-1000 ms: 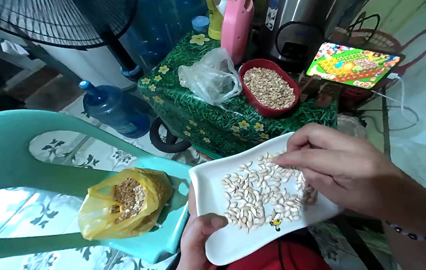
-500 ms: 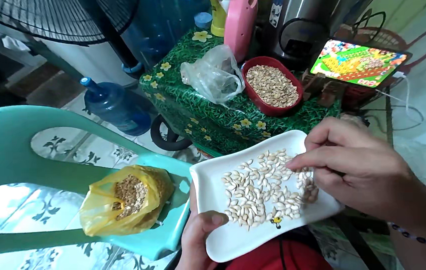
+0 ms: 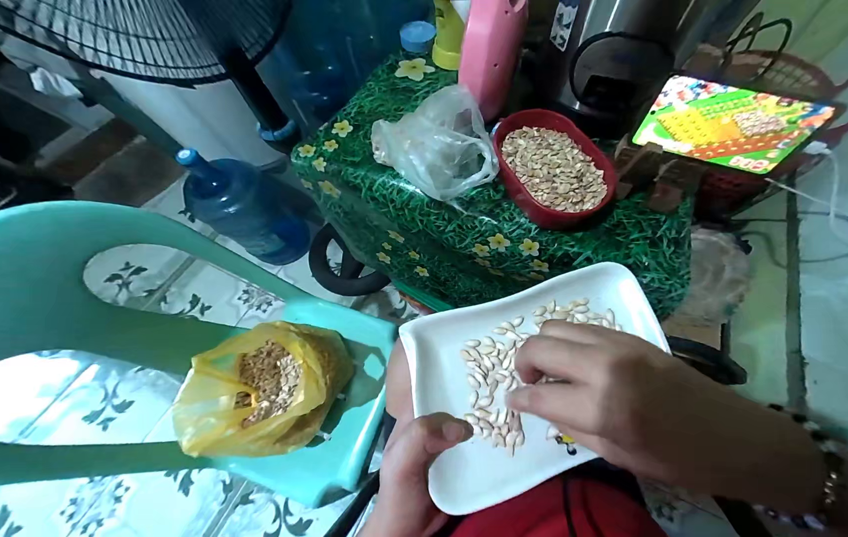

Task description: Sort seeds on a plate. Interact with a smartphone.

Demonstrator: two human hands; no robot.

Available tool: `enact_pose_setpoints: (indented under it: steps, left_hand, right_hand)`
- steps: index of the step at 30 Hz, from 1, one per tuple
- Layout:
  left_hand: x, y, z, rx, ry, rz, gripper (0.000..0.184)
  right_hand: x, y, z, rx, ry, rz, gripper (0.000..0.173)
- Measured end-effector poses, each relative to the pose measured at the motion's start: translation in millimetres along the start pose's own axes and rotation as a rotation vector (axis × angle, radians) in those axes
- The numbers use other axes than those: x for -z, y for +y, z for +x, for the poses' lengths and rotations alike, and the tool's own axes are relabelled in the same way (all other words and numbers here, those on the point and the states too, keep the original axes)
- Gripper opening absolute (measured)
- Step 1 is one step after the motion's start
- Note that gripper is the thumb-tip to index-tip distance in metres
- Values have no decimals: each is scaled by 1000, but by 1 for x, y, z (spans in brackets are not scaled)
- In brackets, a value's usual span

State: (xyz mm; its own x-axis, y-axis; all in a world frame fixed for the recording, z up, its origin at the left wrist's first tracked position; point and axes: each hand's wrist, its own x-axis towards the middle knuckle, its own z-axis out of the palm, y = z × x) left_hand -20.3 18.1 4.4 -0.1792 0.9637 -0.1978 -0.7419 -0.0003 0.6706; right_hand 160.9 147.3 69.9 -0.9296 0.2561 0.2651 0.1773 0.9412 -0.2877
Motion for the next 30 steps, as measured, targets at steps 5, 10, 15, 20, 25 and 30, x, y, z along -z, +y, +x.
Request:
enact_pose_setpoints:
  steps: [5,10,15,20,25,30]
  left_hand:
    - [1,1,0,2,5,-29,26]
    - [1,2,1,-6,14,-47,31]
    - [0,3,0,-12,50,-50,28]
    - [1,3,-1,-31,63,-20,27]
    - [-2,3,-1,-35,67,-5,24]
    - [-1,3,-1,-36,113,-1,33]
  right_hand:
    - [11,23,-13,-74,203,121,20]
    - [30,31,-21,-81,258,181,21]
    - [41,36,-27,-121,314,99,18]
    - [36,34,-35,-142,201,-57,26]
    - [28,23,-40,-115,130,72,30]
    - [46,47,-46,-268,442,-41,21]
